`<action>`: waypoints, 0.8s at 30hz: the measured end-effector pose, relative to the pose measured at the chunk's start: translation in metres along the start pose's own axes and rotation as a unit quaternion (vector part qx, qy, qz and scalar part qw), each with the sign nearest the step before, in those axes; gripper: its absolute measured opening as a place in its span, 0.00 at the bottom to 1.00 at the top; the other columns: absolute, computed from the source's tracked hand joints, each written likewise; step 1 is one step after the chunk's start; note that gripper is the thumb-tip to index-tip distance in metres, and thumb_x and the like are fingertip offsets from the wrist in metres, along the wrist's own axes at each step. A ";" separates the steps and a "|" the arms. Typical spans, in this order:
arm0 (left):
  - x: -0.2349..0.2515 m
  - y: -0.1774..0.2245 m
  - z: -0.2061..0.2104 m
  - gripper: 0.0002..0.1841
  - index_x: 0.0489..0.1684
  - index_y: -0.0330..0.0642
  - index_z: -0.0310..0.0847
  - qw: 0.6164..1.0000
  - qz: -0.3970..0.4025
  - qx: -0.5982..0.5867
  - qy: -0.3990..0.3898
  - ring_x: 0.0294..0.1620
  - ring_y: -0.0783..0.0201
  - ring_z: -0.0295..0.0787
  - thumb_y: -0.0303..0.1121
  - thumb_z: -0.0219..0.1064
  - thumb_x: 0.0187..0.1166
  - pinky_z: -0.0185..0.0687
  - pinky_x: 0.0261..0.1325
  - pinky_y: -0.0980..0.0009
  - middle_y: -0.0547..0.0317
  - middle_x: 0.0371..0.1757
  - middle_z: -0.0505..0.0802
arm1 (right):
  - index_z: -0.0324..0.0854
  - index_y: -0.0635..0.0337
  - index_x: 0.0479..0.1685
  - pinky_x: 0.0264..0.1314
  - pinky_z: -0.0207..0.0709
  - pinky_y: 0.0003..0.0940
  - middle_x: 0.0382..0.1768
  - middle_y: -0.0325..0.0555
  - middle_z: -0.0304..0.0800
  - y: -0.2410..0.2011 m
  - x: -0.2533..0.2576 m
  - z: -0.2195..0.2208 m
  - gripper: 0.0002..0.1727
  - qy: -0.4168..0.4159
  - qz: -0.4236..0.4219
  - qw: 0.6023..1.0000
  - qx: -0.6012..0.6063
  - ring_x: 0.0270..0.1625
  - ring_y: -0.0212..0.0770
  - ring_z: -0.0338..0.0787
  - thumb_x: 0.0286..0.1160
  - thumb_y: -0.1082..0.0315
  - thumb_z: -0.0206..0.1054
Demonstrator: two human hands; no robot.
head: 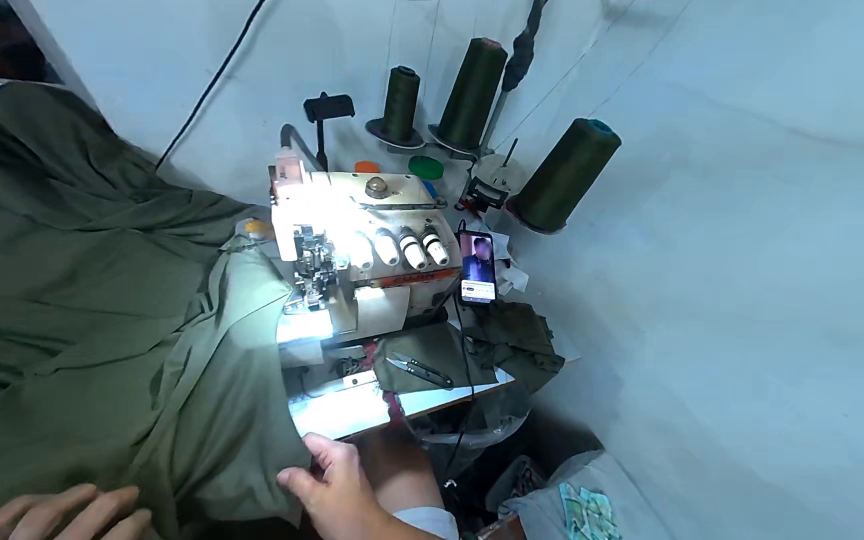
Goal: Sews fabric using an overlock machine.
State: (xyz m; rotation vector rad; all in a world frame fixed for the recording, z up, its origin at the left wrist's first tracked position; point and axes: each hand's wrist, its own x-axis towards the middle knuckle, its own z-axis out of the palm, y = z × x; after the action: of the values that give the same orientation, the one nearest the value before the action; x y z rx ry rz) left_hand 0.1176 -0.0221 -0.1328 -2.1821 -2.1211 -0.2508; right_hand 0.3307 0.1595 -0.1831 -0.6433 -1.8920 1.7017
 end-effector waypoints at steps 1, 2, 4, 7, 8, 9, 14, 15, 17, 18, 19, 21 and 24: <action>-0.002 -0.001 -0.002 0.09 0.50 0.35 0.87 1.000 -0.001 -0.005 0.002 0.60 0.27 0.82 0.26 0.62 0.82 0.69 0.67 0.33 0.32 0.54 0.89 | 0.85 0.73 0.49 0.55 0.85 0.34 0.41 0.54 0.93 0.000 -0.001 -0.001 0.11 0.009 0.001 1.000 -0.006 0.46 0.35 0.93 0.78 0.72 0.66; -0.006 -0.002 -0.002 0.10 0.52 0.34 0.87 1.000 0.001 -0.007 0.009 0.59 0.26 0.83 0.24 0.62 0.80 0.70 0.64 0.31 0.31 0.54 0.89 | 0.86 0.72 0.50 0.57 0.86 0.33 0.42 0.53 0.94 0.000 -0.002 -0.002 0.11 0.016 0.005 1.000 -0.010 0.47 0.34 0.93 0.77 0.72 0.67; -0.012 -0.008 0.011 0.13 0.52 0.40 0.88 0.998 0.009 -0.007 0.065 0.55 0.27 0.84 0.25 0.59 0.78 0.72 0.59 0.30 0.34 0.51 0.90 | 0.86 0.71 0.50 0.57 0.87 0.31 0.42 0.49 0.95 0.002 -0.004 -0.002 0.10 0.029 0.015 0.999 -0.003 0.47 0.31 0.94 0.77 0.72 0.67; -0.015 -0.017 0.033 0.18 0.53 0.51 0.91 0.992 0.015 0.004 0.129 0.53 0.30 0.85 0.30 0.54 0.74 0.72 0.57 0.29 0.41 0.49 0.90 | 0.86 0.69 0.48 0.54 0.87 0.26 0.39 0.46 0.95 0.006 -0.005 -0.001 0.08 0.043 0.026 0.999 0.014 0.44 0.28 0.93 0.76 0.73 0.67; -0.015 -0.017 0.034 0.19 0.53 0.54 0.91 0.992 0.015 0.007 0.127 0.54 0.30 0.85 0.30 0.55 0.74 0.72 0.58 0.29 0.41 0.50 0.90 | 0.86 0.69 0.47 0.53 0.87 0.25 0.38 0.45 0.95 0.006 -0.005 0.000 0.08 0.046 0.031 0.998 0.017 0.43 0.27 0.93 0.76 0.74 0.67; -0.016 -0.016 0.034 0.19 0.54 0.56 0.91 0.992 0.016 0.009 0.122 0.55 0.32 0.84 0.30 0.56 0.73 0.70 0.60 0.30 0.41 0.51 0.89 | 0.86 0.68 0.46 0.52 0.87 0.24 0.37 0.44 0.95 0.006 -0.005 0.000 0.07 0.047 0.036 0.998 0.020 0.42 0.27 0.93 0.76 0.74 0.67; -0.025 -0.009 0.043 0.19 0.49 0.62 0.91 0.991 0.024 0.039 0.123 0.63 0.29 0.82 0.25 0.63 0.67 0.61 0.68 0.21 0.40 0.55 0.88 | 0.85 0.67 0.45 0.49 0.87 0.24 0.36 0.44 0.94 0.007 -0.008 0.002 0.06 0.046 0.044 0.997 0.039 0.40 0.28 0.93 0.76 0.75 0.68; -0.025 -0.007 0.043 0.17 0.43 0.60 0.92 0.991 0.024 0.033 0.124 0.64 0.28 0.82 0.24 0.65 0.64 0.60 0.68 0.20 0.40 0.55 0.89 | 0.85 0.68 0.46 0.50 0.87 0.25 0.37 0.44 0.94 0.007 -0.009 0.003 0.06 0.045 0.040 0.997 0.038 0.41 0.28 0.93 0.76 0.75 0.67; -0.020 0.003 0.030 0.12 0.40 0.53 0.90 0.994 0.021 -0.014 0.110 0.69 0.25 0.77 0.23 0.66 0.68 0.56 0.73 0.21 0.37 0.56 0.89 | 0.85 0.70 0.48 0.53 0.87 0.27 0.41 0.47 0.94 0.007 -0.011 0.002 0.09 0.043 0.031 0.998 0.035 0.44 0.29 0.93 0.76 0.74 0.67; -0.014 0.012 0.017 0.08 0.41 0.48 0.89 0.993 0.022 -0.056 0.104 0.73 0.26 0.74 0.25 0.64 0.77 0.52 0.78 0.25 0.35 0.58 0.88 | 0.84 0.72 0.49 0.55 0.87 0.28 0.42 0.49 0.94 0.007 -0.013 0.002 0.10 0.040 0.027 0.998 0.035 0.46 0.30 0.93 0.76 0.74 0.67; -0.007 0.023 0.003 0.06 0.42 0.43 0.86 0.988 0.023 -0.108 0.106 0.76 0.30 0.71 0.29 0.63 0.84 0.47 0.84 0.32 0.34 0.59 0.87 | 0.84 0.72 0.49 0.54 0.87 0.29 0.42 0.50 0.93 0.008 -0.014 0.002 0.10 0.038 0.025 0.998 0.036 0.46 0.31 0.93 0.77 0.73 0.67; 0.012 0.041 -0.017 0.12 0.44 0.41 0.78 0.975 0.037 -0.184 0.122 0.83 0.42 0.64 0.41 0.61 0.89 0.39 0.91 0.48 0.39 0.63 0.84 | 0.85 0.73 0.51 0.59 0.85 0.31 0.45 0.52 0.93 0.008 -0.016 0.002 0.12 0.031 0.017 0.999 0.041 0.49 0.33 0.92 0.77 0.72 0.67; 0.040 0.044 -0.020 0.29 0.67 0.38 0.78 0.985 0.052 -0.132 0.098 0.84 0.32 0.65 0.56 0.65 0.83 0.39 0.88 0.32 0.34 0.71 0.84 | 0.84 0.75 0.54 0.65 0.82 0.32 0.49 0.54 0.92 0.004 -0.020 0.000 0.13 0.004 0.008 0.997 0.076 0.54 0.32 0.91 0.77 0.74 0.66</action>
State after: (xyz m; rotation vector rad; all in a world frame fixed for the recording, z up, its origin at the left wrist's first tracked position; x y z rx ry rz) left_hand 0.1613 0.0122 -0.1037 -2.2839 -1.9572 -0.7450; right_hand 0.3459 0.1466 -0.1881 -0.6050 -1.7361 1.8288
